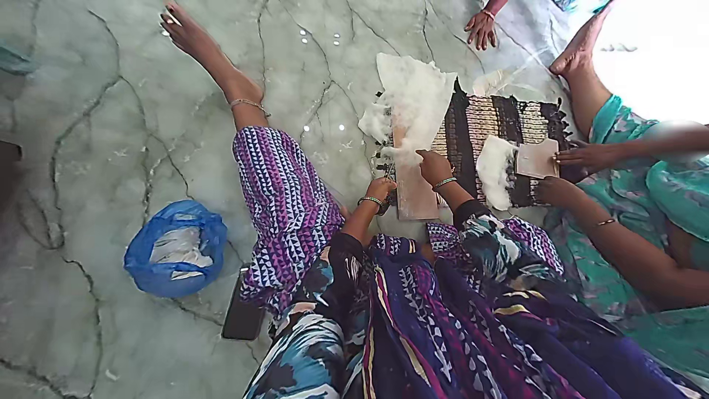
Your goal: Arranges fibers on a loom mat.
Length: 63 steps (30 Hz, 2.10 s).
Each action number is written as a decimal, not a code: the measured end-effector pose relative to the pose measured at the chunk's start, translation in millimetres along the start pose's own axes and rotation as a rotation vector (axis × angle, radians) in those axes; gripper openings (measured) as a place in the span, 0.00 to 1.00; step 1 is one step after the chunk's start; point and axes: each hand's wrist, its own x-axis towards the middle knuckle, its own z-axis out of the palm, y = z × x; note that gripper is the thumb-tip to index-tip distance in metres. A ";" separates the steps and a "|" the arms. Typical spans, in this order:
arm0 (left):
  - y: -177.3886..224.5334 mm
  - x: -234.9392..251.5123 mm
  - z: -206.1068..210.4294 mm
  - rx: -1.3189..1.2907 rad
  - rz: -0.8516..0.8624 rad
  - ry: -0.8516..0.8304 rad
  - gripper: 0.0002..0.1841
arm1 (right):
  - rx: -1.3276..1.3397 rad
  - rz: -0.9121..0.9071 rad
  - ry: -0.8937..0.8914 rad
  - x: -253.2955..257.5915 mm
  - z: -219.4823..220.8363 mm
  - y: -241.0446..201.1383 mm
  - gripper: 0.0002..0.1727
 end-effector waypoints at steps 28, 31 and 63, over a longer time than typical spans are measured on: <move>-40.2 17.8 5.3 0.079 0.287 -0.153 0.10 | 0.970 0.189 -0.263 -72.9 20.4 7.7 0.16; -7.6 -1.1 12.5 0.061 0.172 -0.136 0.11 | 0.987 0.174 -0.194 -74.7 22.0 1.3 0.04; 3.1 -3.1 19.3 0.964 0.312 0.057 0.17 | 0.198 0.122 0.051 -46.9 32.0 30.1 0.27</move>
